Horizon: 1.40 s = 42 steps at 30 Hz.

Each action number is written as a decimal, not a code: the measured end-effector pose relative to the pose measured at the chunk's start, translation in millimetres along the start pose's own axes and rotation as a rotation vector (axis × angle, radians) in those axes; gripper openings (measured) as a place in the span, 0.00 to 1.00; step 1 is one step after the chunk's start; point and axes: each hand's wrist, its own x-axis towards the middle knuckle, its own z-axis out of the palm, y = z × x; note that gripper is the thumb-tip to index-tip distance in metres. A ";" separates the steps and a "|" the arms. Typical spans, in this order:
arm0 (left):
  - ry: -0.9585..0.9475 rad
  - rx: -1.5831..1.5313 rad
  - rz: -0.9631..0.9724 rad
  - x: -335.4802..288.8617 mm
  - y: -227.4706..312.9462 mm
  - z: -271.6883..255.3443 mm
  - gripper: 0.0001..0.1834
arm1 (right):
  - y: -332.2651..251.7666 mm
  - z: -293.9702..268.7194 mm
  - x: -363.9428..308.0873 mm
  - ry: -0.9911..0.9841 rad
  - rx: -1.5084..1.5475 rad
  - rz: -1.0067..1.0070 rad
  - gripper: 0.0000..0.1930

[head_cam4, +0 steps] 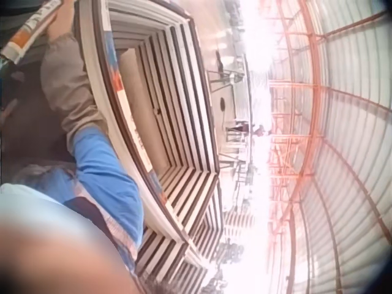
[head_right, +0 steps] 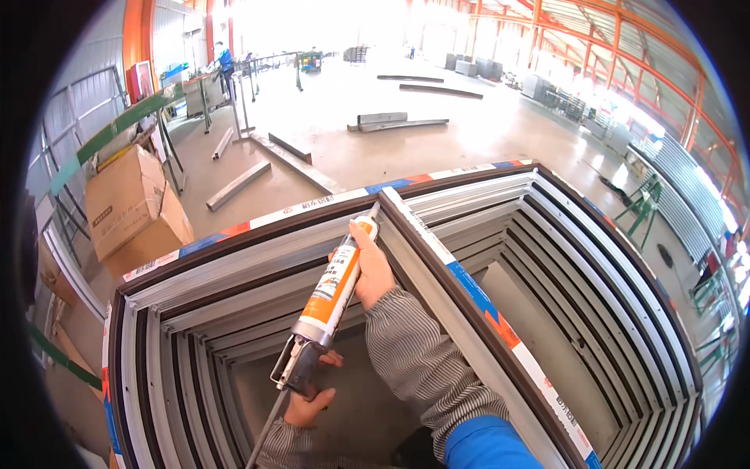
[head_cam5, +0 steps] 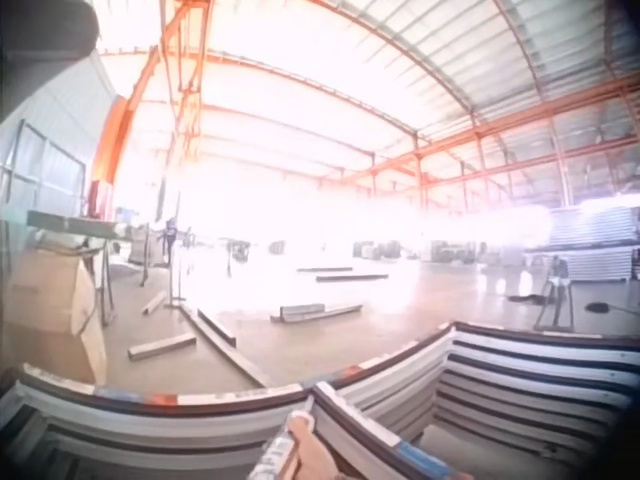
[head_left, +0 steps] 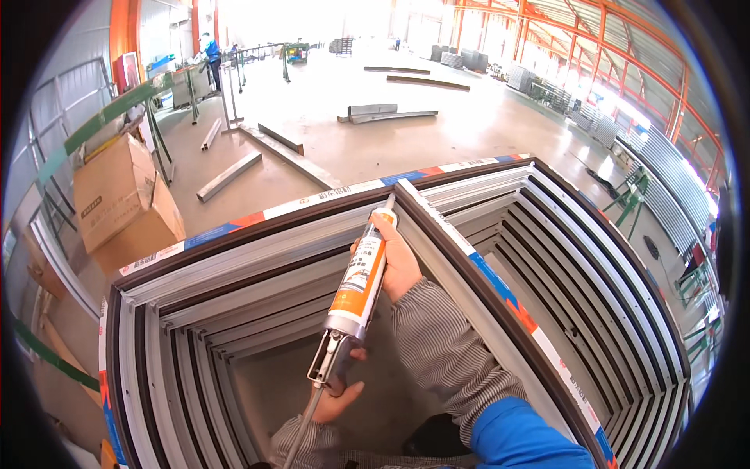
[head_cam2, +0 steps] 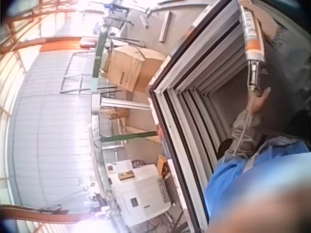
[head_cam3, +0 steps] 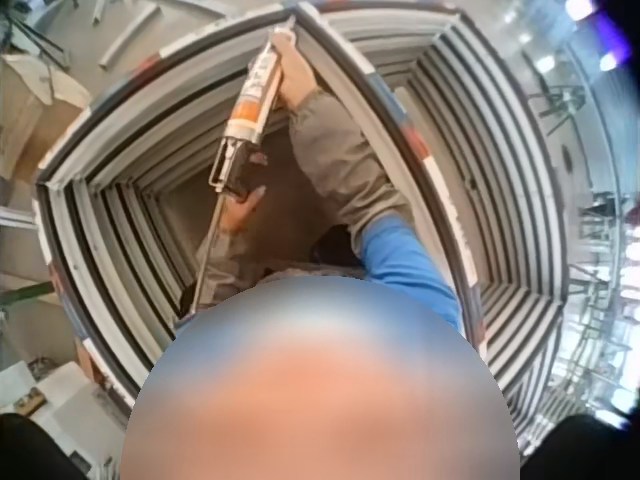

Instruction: Applying sealant to the inner corners of stacked metal window frames using a caulking gun and then smoothing it with a finger.

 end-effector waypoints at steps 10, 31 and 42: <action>0.066 -0.016 -0.007 -1.6 -3.2 3.0 0.19 | 0.2 2.0 -1.1 0.017 -0.054 -0.002 0.19; 0.002 0.065 -0.116 -1.0 35.9 -14.3 0.20 | 5.3 3.4 0.2 -0.024 0.056 0.005 0.17; -0.072 0.110 -0.209 0.2 76.2 -23.3 0.19 | 8.6 9.2 -18.9 -0.016 0.145 -0.015 0.18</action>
